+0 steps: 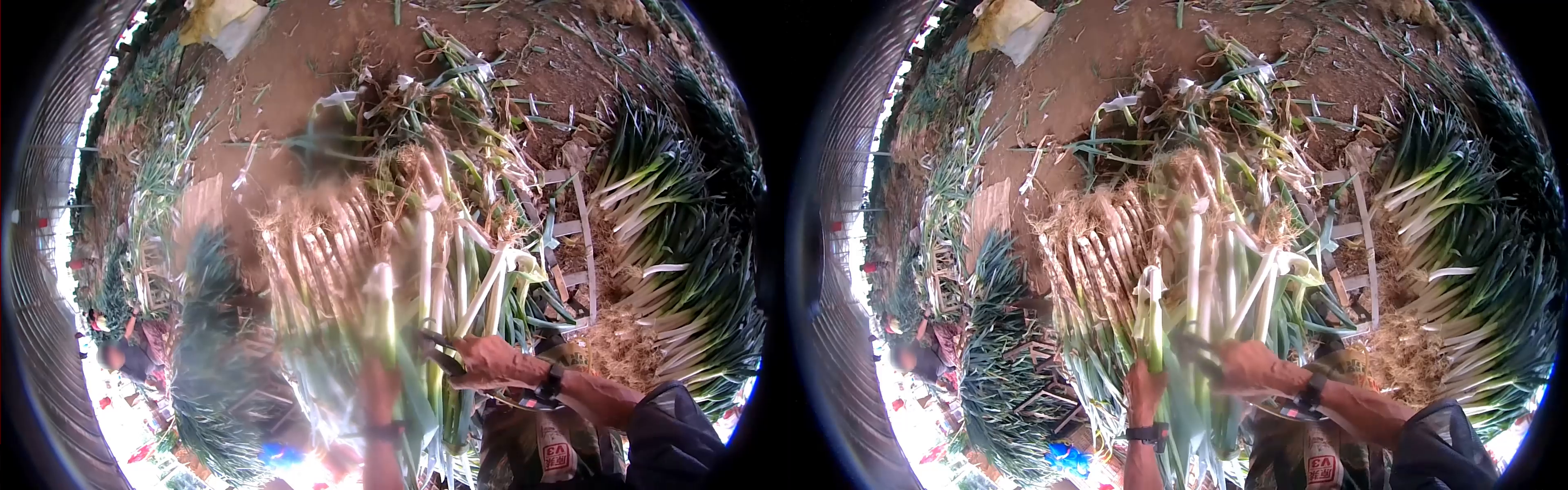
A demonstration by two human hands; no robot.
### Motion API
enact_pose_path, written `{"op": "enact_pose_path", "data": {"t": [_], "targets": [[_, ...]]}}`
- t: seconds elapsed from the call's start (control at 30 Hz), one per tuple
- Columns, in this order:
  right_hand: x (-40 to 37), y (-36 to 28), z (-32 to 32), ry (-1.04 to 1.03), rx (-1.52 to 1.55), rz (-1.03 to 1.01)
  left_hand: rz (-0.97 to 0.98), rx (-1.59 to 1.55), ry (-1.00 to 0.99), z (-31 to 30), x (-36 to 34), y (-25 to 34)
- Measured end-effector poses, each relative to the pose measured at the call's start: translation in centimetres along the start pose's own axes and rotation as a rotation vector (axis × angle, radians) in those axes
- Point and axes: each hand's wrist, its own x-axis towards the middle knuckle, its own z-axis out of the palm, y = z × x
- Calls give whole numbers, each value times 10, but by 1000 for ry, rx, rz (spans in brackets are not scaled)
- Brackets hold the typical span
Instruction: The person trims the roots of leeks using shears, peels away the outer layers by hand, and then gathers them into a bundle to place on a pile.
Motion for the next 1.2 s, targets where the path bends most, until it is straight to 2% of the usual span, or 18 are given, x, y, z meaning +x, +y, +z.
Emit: {"op": "enact_pose_path", "data": {"t": [0.07, 0.17, 0.4, 0.47, 0.6, 0.63, 0.77, 0.87, 0.93, 1.07, 1.1, 1.2], "targets": [[11, 5, 1, 2, -19, 13, -41, 22, -34, -2, -5, 3], [29, 11, -1, -28, -64, 53, 71, -19, 48, -1, -12, -3], [62, 6, -20, -42, -19, 121, -39, 22, -18, -10, -13, 6], [78, 13, -19, -37, -124, 131, -62, 29, -35, -8, -13, 3], [91, 17, -26, -28, -116, 107, -61, -22, -40, -12, -15, 5], [93, 15, -28, -82, -180, 161, -77, -17, -48, -11, -14, 3], [59, 5, -30, -112, -81, 31, -161, -39, -170, -13, -4, -4], [28, 13, -14, -131, -2, -32, -174, -181, -265, -34, -2, 12], [-3, 3, -19, -198, 78, -67, -156, -127, -267, -43, 2, 17], [-39, 57, 35, -42, -36, -433, -200, -229, -315, -76, 5, 38], [-45, 53, 33, -32, -89, -450, -157, -213, -269, -73, 7, 32], [-63, 47, 33, -57, -192, -534, -131, -283, -322, -80, 9, 18]]}}
